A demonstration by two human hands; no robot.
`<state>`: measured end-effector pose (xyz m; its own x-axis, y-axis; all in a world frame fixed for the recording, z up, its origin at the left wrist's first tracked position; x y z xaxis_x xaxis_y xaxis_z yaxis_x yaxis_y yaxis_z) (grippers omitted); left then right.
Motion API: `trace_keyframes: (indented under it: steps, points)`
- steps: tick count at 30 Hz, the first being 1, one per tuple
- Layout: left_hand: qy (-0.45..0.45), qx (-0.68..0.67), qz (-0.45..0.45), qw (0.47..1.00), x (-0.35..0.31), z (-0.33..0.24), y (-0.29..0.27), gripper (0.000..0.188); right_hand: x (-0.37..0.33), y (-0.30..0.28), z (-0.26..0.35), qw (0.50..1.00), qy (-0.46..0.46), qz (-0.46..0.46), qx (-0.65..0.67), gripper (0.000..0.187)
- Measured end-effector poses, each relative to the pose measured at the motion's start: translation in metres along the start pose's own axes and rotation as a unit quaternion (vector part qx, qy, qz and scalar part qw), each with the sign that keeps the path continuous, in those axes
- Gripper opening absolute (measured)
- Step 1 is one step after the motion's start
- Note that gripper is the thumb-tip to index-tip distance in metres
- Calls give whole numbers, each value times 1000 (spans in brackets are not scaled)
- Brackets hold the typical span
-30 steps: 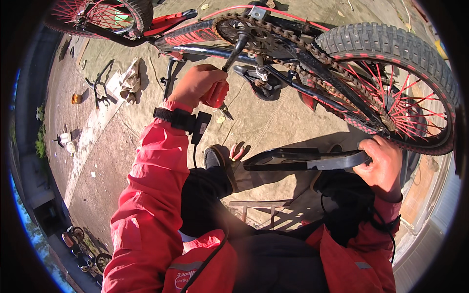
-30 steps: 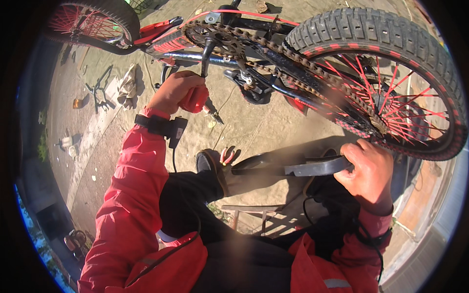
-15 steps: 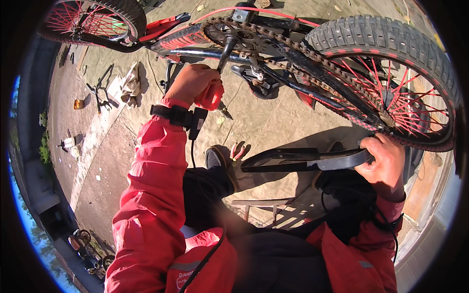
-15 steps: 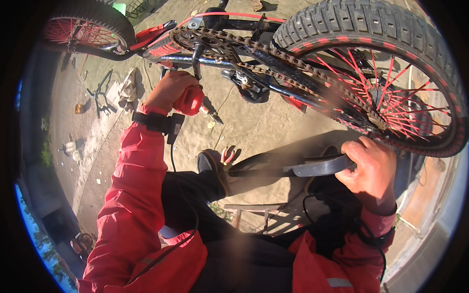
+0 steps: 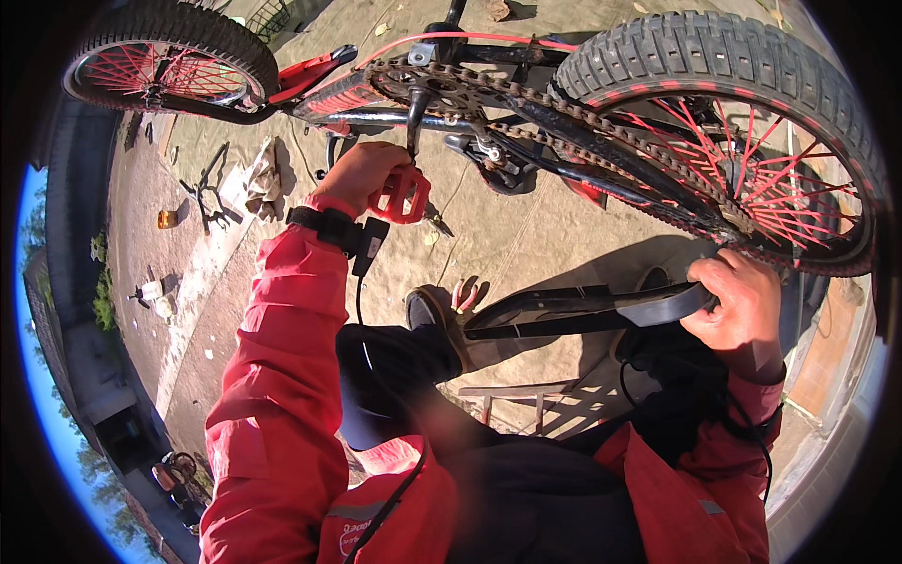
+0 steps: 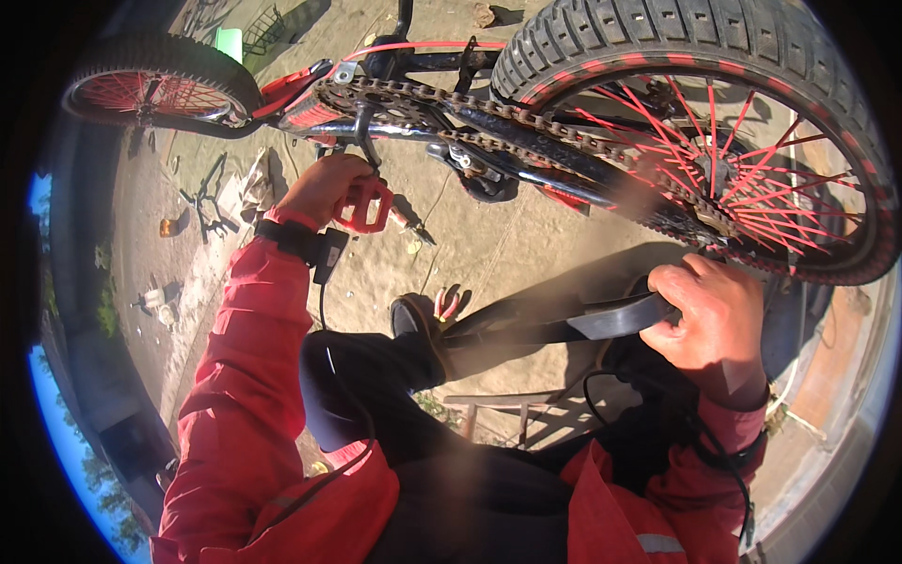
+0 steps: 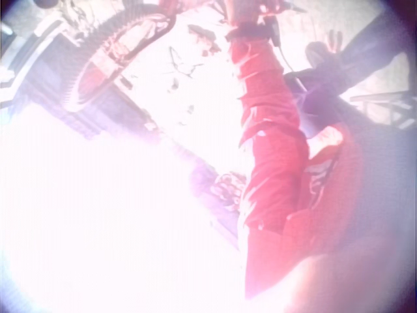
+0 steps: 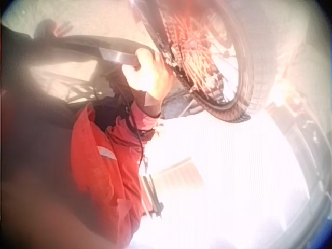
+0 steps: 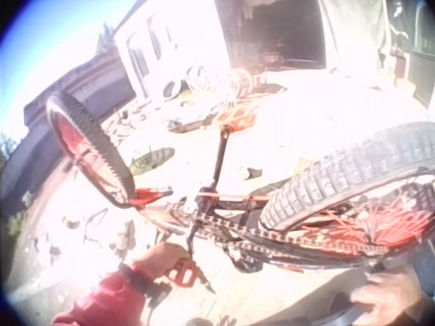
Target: The person walks to a red mountain bike, positions a black and red mudguard over the rear wheel, and secures it to the frame using a small tool. The person then attaches a combination lock to the mudguard and frame.
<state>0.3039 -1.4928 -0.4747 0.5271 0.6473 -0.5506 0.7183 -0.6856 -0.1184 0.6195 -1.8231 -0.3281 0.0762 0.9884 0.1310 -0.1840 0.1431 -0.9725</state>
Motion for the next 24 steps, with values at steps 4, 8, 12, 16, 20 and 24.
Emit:
trace_keyframes:
  steps: [4, 8, 12, 16, 20, 24]
  points:
    - [-52, -43, -49, 996, 0, 3, 0, 15, -2, -1, -1, 1000, -3, -2, -1, 29]
    - [-13, 159, -106, 982, -7, -8, 7, 25, -2, -1, -2, 1000, -3, -7, 2, 29]
    - [19, 201, -143, 969, -10, -16, 13, 32, -2, -2, -3, 1000, -6, -2, 5, 29]
    - [27, 225, -154, 962, -6, -13, 7, 29, -2, -3, -4, 1000, -3, -17, 15, 28]
    - [-30, 122, -82, 989, -3, -3, -1, 23, -4, -4, -5, 1000, -3, -20, 18, 28]
    - [73, 251, -12, 965, -6, -13, 0, 23, -5, -5, -5, 999, 0, -28, 19, 28]
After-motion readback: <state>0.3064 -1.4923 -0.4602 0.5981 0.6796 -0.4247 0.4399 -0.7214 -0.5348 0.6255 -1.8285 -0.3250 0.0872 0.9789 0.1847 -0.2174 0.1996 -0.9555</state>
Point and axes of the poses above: each hand's wrist, its own x-axis towards the middle knuckle, its own y-axis out of the palm, z = x × y, the point moved 5 cm from there along x, towards the middle knuckle, and after that the axes turned 9 degrees about -x, right-handed, at the moved point
